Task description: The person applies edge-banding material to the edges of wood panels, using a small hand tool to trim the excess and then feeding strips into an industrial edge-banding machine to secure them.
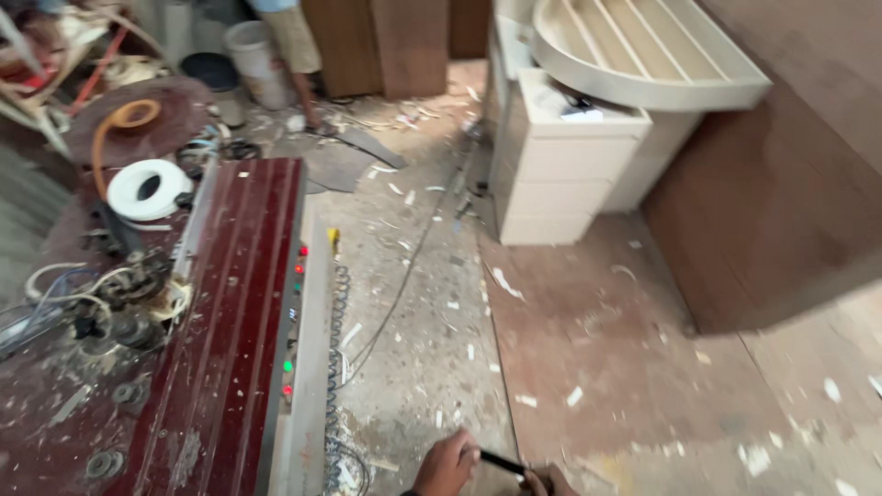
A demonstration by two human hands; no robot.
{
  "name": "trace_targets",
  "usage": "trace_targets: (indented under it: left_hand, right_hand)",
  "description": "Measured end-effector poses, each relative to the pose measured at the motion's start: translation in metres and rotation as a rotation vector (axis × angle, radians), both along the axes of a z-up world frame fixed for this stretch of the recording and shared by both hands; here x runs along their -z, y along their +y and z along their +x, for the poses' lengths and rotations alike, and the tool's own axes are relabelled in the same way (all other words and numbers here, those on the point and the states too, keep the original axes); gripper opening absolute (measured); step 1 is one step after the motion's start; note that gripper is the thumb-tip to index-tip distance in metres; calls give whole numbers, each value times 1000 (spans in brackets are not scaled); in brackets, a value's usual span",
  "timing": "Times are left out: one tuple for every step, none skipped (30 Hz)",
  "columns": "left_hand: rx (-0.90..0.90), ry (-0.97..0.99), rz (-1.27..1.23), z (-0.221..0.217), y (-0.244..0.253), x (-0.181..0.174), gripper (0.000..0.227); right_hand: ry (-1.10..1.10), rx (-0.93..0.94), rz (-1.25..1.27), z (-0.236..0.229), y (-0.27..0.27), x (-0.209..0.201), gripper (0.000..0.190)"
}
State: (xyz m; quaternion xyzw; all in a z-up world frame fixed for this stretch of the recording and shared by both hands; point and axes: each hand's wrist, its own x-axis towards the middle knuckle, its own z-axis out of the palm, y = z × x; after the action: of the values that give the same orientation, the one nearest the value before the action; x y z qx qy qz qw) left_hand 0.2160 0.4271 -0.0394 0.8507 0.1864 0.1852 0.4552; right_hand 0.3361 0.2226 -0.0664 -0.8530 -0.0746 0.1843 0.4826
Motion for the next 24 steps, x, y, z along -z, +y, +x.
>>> trace_targets:
  left_hand:
    - [83, 155, -231, -6, 11, 3, 17]
    - [168, 304, -465, -7, 22, 8, 18]
    - [148, 304, -463, -2, 35, 14, 18]
    - [157, 350, -511, 4, 45, 22, 19]
    - [173, 394, -556, 13, 55, 30, 19]
    - [161, 391, -552, 21, 62, 37, 19]
    - [121, 301, -449, 35, 68, 43, 21]
    - [80, 212, -345, 50, 75, 48, 24]
    - [70, 205, -340, 65, 84, 51, 24]
    - [3, 158, -439, 80, 93, 53, 21]
    - [-67, 106, -545, 96, 97, 53, 20]
    - [-79, 95, -548, 111, 103, 51, 20]
    - [-185, 106, -728, 126, 116, 49, 20]
    - [-288, 114, -909, 142, 128, 46, 21]
    - [-300, 101, -898, 159, 140, 43, 21]
    - [-332, 46, -813, 180, 152, 42, 21]
    - [-369, 1, -747, 191, 151, 42, 21]
    - [-386, -2, -754, 201, 159, 41, 21]
    - [-397, -16, -703, 212, 167, 42, 19]
    - [-409, -28, -651, 220, 171, 42, 18]
    - [-423, -36, -651, 226, 180, 42, 18]
    - [-440, -18, -631, 231, 187, 41, 18]
    - [-449, 11, -607, 234, 198, 41, 18]
    - [-455, 14, -605, 240, 209, 37, 18]
  right_hand:
    - [0, -25, 1, 9, 13, -4, 26]
    - [13, -65, 42, 20, 26, -8, 24]
    - [31, -99, 89, 31, 40, -11, 23]
    - [49, -133, 135, 43, 51, -14, 22]
    - [63, -160, 183, 57, 61, -15, 21]
    - [78, -186, 230, 73, 57, -11, 20]
    - [87, -215, 277, 94, 73, -12, 19]
    - [96, -244, 325, 112, 83, -11, 18]
    - [107, -272, 370, 124, 114, -15, 18]
    - [119, -300, 415, 139, 130, -14, 17]
    - [132, -331, 453, 156, 139, -15, 17]
    - [145, -363, 490, 174, 146, -14, 17]
    - [139, -383, 493, 196, 159, -13, 17]
    - [229, -374, 470, 220, 171, -12, 16]
    - [322, -362, 453, 244, 189, -9, 16]
    - [380, -423, 369, 274, 209, -6, 16]
    - [447, -481, 264, 301, 216, -5, 17]
    - [405, -530, 284, 321, 232, -13, 15]
    - [365, -584, 295, 337, 244, -21, 13]
    - [373, -603, 276, 347, 251, -29, 13]
    - [395, -624, 315, 357, 266, -35, 13]
    - [418, -644, 353, 368, 281, -42, 14]
    - [423, -648, 355, 374, 292, -46, 14]
    - [423, -674, 345, 381, 302, -48, 14]
